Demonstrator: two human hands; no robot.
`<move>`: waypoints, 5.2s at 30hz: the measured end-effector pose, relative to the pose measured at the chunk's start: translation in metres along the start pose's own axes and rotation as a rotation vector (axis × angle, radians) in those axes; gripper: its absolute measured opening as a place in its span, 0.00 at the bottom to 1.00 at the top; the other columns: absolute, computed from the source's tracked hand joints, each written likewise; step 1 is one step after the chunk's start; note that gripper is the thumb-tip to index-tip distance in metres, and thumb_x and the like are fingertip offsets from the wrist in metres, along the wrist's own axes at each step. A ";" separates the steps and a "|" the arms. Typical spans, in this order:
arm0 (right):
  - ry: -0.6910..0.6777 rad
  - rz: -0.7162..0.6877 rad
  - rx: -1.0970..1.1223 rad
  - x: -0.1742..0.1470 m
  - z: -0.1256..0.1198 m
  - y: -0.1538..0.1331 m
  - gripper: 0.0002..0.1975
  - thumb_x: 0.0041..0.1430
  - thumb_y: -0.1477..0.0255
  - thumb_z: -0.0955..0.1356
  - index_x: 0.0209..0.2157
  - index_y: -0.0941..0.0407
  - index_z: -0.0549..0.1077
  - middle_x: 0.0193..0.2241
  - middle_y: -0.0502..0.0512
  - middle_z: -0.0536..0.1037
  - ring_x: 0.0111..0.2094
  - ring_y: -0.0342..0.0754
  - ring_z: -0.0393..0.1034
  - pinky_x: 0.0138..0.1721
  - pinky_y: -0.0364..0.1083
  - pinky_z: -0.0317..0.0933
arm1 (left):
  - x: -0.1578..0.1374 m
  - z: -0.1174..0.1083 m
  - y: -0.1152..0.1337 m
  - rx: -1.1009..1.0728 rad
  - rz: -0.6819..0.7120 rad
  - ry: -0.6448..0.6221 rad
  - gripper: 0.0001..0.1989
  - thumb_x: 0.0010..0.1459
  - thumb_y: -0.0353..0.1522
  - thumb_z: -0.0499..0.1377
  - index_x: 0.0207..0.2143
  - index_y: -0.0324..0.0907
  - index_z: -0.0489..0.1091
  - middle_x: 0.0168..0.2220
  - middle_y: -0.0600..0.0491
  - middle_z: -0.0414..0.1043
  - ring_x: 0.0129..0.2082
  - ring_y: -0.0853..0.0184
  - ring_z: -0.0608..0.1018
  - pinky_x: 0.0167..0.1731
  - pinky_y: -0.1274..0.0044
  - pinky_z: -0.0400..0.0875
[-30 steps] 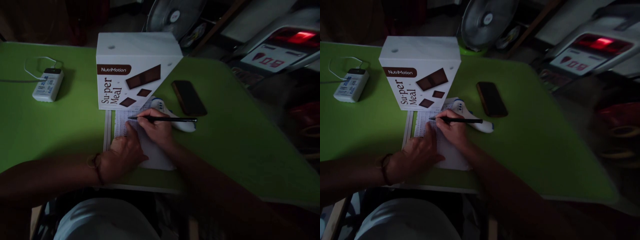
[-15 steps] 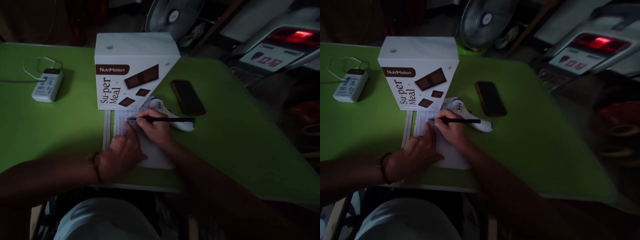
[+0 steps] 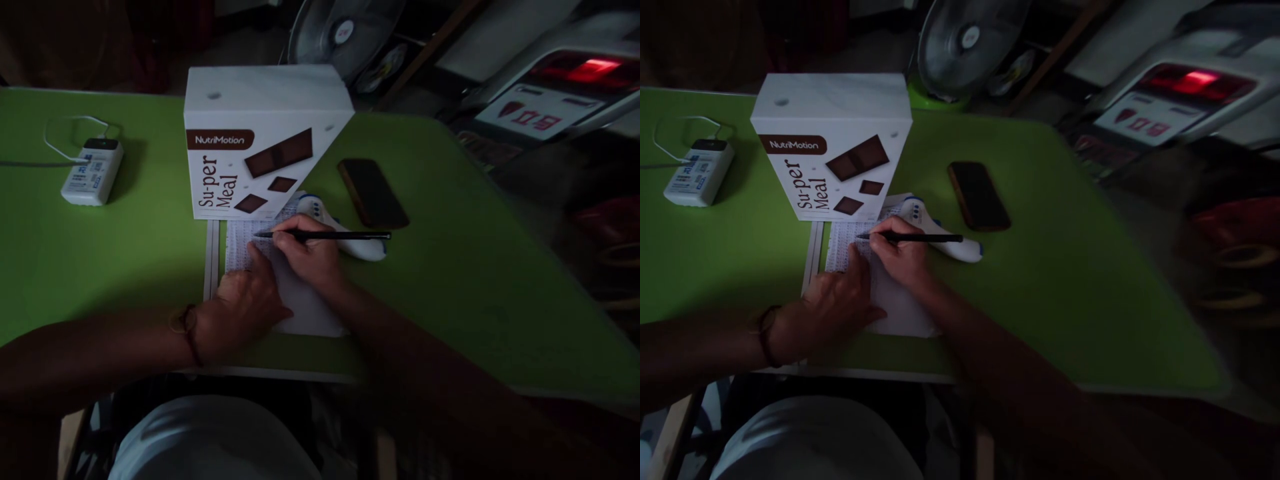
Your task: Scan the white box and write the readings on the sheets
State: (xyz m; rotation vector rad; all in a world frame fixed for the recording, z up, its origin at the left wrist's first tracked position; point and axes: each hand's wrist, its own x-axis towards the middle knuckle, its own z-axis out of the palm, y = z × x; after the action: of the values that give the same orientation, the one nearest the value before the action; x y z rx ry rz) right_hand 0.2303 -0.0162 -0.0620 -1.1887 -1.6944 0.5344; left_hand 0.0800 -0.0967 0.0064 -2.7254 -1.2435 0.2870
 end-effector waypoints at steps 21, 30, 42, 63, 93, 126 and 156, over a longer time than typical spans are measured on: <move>0.014 -0.017 0.000 -0.003 0.002 -0.001 0.04 0.55 0.71 0.68 0.27 0.49 0.70 0.23 0.49 0.75 0.27 0.49 0.71 0.31 0.49 0.69 | -0.002 0.008 0.000 0.005 -0.027 0.063 0.36 0.72 0.47 0.54 0.64 0.20 0.67 0.62 0.20 0.66 0.34 0.57 0.82 0.26 0.73 0.70; -0.001 -0.009 -0.026 -0.002 0.003 -0.003 0.03 0.52 0.70 0.68 0.25 0.50 0.71 0.22 0.48 0.75 0.27 0.48 0.70 0.33 0.49 0.68 | -0.001 0.009 0.001 0.043 -0.010 0.058 0.38 0.72 0.48 0.53 0.63 0.18 0.67 0.62 0.19 0.66 0.32 0.58 0.82 0.24 0.74 0.68; 0.028 0.002 -0.011 -0.002 0.004 -0.004 0.04 0.52 0.70 0.67 0.25 0.50 0.70 0.22 0.48 0.74 0.26 0.47 0.68 0.32 0.48 0.66 | -0.001 0.010 0.001 0.095 -0.004 0.063 0.38 0.73 0.48 0.51 0.62 0.17 0.67 0.61 0.19 0.66 0.30 0.60 0.81 0.26 0.74 0.70; 0.053 -0.101 0.010 -0.003 0.003 0.000 0.06 0.55 0.74 0.66 0.26 0.50 0.68 0.21 0.47 0.72 0.24 0.47 0.69 0.29 0.47 0.67 | 0.000 0.003 0.003 0.102 0.058 -0.014 0.36 0.74 0.46 0.51 0.61 0.16 0.68 0.59 0.15 0.67 0.25 0.63 0.80 0.20 0.76 0.67; -0.038 -0.044 0.001 -0.003 0.000 -0.003 0.04 0.53 0.72 0.69 0.26 0.51 0.70 0.22 0.48 0.73 0.26 0.48 0.69 0.33 0.49 0.69 | 0.000 0.001 0.004 0.092 0.042 -0.009 0.34 0.74 0.45 0.52 0.62 0.18 0.68 0.57 0.17 0.70 0.27 0.62 0.81 0.24 0.76 0.71; 0.037 -0.064 -0.012 -0.004 0.001 -0.006 0.05 0.52 0.71 0.66 0.24 0.50 0.67 0.19 0.47 0.71 0.23 0.47 0.66 0.28 0.48 0.66 | -0.002 0.004 0.004 0.109 0.043 0.024 0.36 0.74 0.47 0.52 0.60 0.17 0.69 0.59 0.16 0.68 0.26 0.63 0.81 0.22 0.76 0.72; -0.019 -0.085 -0.001 -0.004 0.000 -0.006 0.06 0.53 0.74 0.67 0.25 0.49 0.67 0.20 0.47 0.70 0.24 0.48 0.67 0.30 0.49 0.67 | 0.000 0.000 0.003 0.053 0.059 -0.041 0.34 0.74 0.45 0.52 0.61 0.19 0.69 0.59 0.16 0.68 0.28 0.61 0.82 0.23 0.75 0.70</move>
State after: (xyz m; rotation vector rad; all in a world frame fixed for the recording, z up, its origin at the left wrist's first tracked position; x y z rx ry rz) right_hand 0.2281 -0.0226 -0.0594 -1.1099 -1.7532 0.4947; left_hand 0.0823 -0.0982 0.0058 -2.7270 -1.1499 0.3779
